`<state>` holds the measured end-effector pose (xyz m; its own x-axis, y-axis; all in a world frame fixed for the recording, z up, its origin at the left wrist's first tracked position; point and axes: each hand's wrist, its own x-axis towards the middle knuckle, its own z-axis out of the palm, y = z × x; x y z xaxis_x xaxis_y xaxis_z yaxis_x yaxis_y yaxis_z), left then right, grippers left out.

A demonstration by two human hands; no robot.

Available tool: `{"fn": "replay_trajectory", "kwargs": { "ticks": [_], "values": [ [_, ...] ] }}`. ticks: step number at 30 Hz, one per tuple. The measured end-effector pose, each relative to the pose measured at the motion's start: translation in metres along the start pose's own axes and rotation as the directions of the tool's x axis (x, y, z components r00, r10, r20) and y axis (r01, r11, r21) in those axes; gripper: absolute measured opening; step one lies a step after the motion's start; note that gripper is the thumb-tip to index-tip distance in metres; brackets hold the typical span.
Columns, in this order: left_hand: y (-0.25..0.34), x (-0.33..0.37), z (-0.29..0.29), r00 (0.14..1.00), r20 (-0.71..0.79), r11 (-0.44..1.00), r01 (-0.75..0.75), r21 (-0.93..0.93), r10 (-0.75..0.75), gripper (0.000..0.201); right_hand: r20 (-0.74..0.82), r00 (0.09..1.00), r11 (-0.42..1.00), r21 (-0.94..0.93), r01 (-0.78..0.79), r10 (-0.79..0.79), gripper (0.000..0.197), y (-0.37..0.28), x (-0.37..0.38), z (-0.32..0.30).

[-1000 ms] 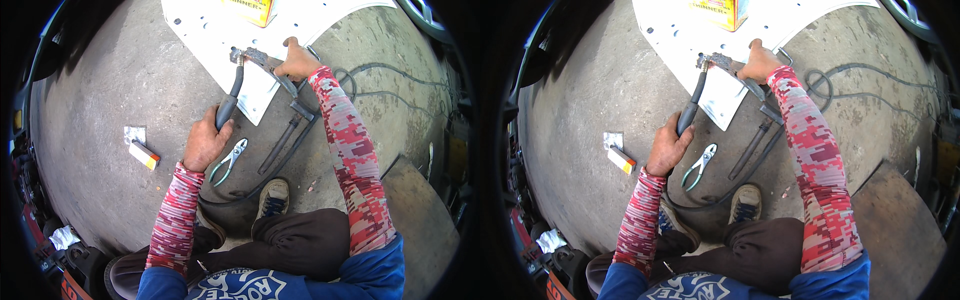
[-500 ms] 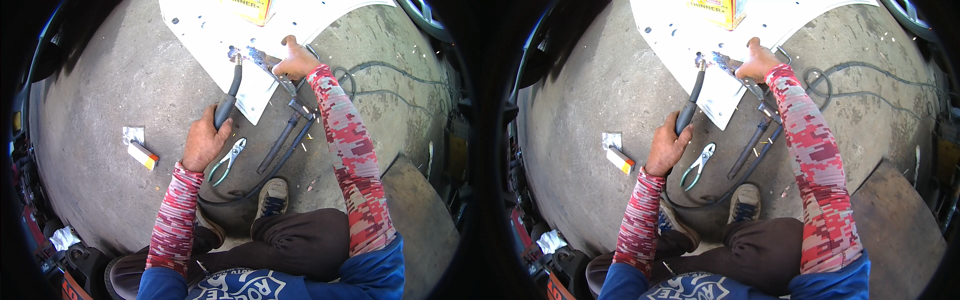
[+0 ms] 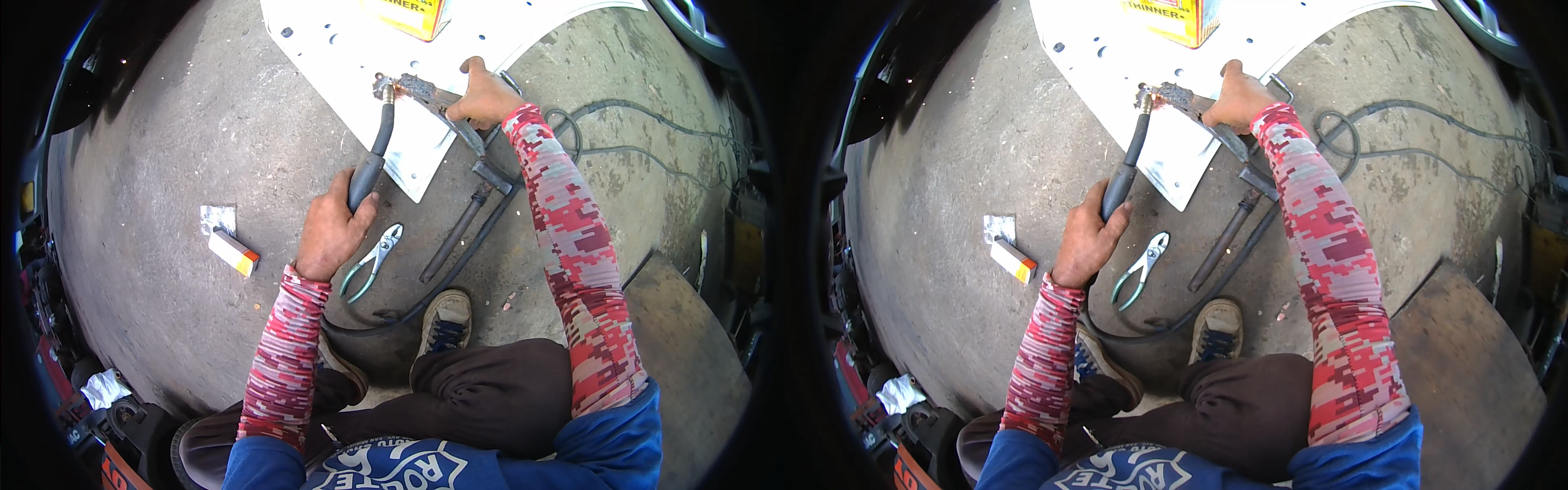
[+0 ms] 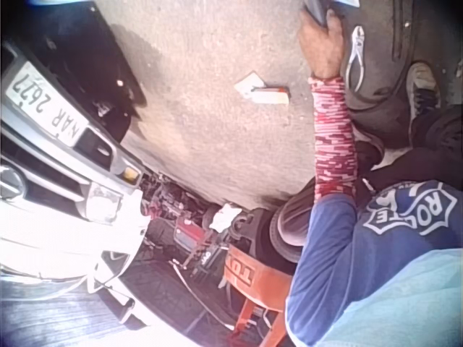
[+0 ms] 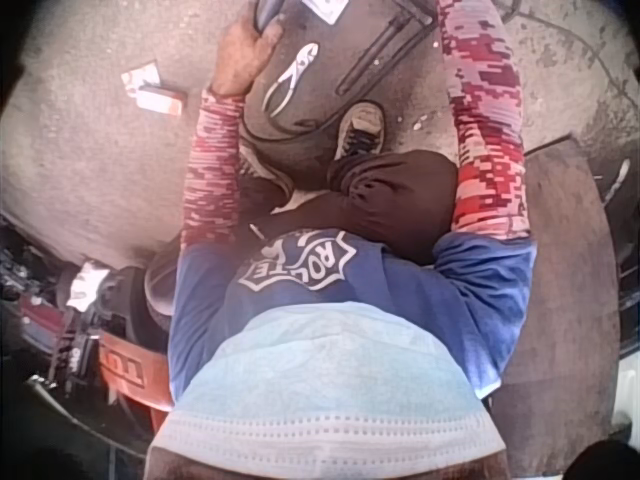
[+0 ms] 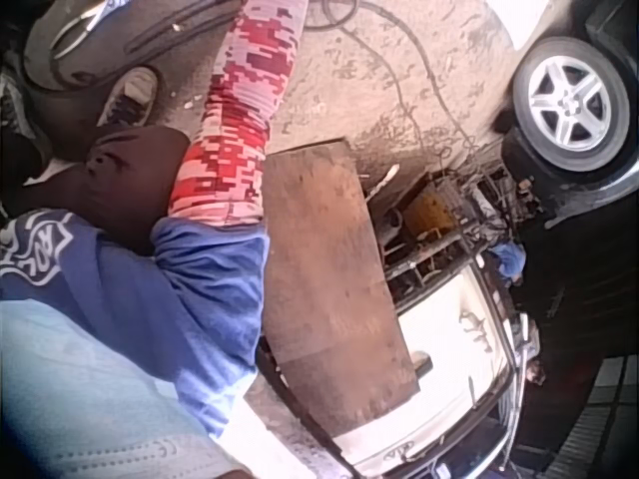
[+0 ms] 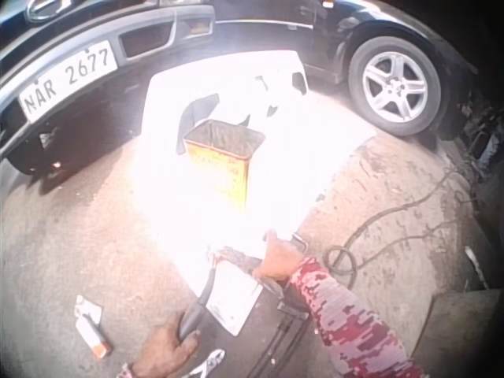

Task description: The person is repairing a white car part, likely a bumper, using pliers and a welding tool. They are seen adjusting and welding the part while sitting on the floor.

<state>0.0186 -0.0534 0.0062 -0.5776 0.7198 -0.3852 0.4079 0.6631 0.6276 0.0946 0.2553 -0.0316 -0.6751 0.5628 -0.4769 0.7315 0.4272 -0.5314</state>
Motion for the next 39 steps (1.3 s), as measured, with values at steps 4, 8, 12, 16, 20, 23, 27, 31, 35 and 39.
{"fn": "replay_trajectory", "kwargs": {
  "ticks": [4, 8, 12, 16, 20, 23, 27, 31, 35, 39],
  "values": [
    [-0.001, -0.006, -0.003, 1.0, -0.012, 0.999, 0.004, -0.052, -0.005, 0.057, 0.0, 1.0, 1.0, -0.015, 0.013, -0.013, 0.087, 0.003, 0.004, 0.002],
    [-0.001, -0.013, -0.005, 0.999, -0.033, 0.999, 0.009, -0.046, -0.01, 0.057, 0.017, 1.0, 1.0, -0.009, 0.018, -0.017, 0.086, 0.005, 0.005, 0.002],
    [0.0, -0.017, -0.006, 0.997, -0.009, 0.996, 0.071, -0.049, -0.071, 0.059, 0.022, 1.0, 1.0, -0.015, 0.009, -0.009, 0.086, 0.004, 0.005, 0.001],
    [0.0, -0.013, -0.003, 0.999, -0.018, 0.999, 0.05, -0.009, -0.05, 0.057, 0.025, 1.0, 1.0, -0.017, 0.011, -0.011, 0.086, 0.002, 0.004, 0.0],
    [-0.003, -0.006, 0.003, 0.999, -0.044, 1.0, 0.006, 0.009, -0.006, 0.056, 0.045, 0.999, 1.0, -0.009, 0.003, -0.002, 0.085, 0.001, 0.003, -0.001],
    [-0.005, -0.003, 0.008, 0.998, -0.057, 1.0, -0.023, 0.019, 0.024, 0.056, 0.048, 0.999, 1.0, -0.011, 0.006, -0.006, 0.089, 0.0, 0.004, -0.001],
    [-0.008, -0.003, 0.014, 0.997, -0.063, 0.999, -0.035, 0.037, 0.037, 0.057, 0.015, 0.999, 0.999, -0.04, 0.034, -0.033, 0.09, 0.001, 0.005, 0.001],
    [-0.009, -0.003, 0.015, 0.997, -0.068, 0.998, -0.032, 0.054, 0.035, 0.056, 0.021, 1.0, 0.999, -0.04, 0.019, -0.018, 0.089, 0.006, 0.009, 0.004],
    [-0.009, -0.003, 0.015, 0.996, -0.077, 0.998, -0.044, 0.042, 0.047, 0.055, -0.019, 0.999, 0.995, -0.089, 0.047, -0.049, 0.088, 0.009, 0.012, 0.008],
    [-0.009, -0.001, 0.016, 0.997, -0.069, 0.998, -0.04, 0.05, 0.044, 0.055, -0.007, 0.999, 0.998, -0.044, 0.038, -0.039, 0.088, 0.01, 0.01, 0.006]
  ]
}}
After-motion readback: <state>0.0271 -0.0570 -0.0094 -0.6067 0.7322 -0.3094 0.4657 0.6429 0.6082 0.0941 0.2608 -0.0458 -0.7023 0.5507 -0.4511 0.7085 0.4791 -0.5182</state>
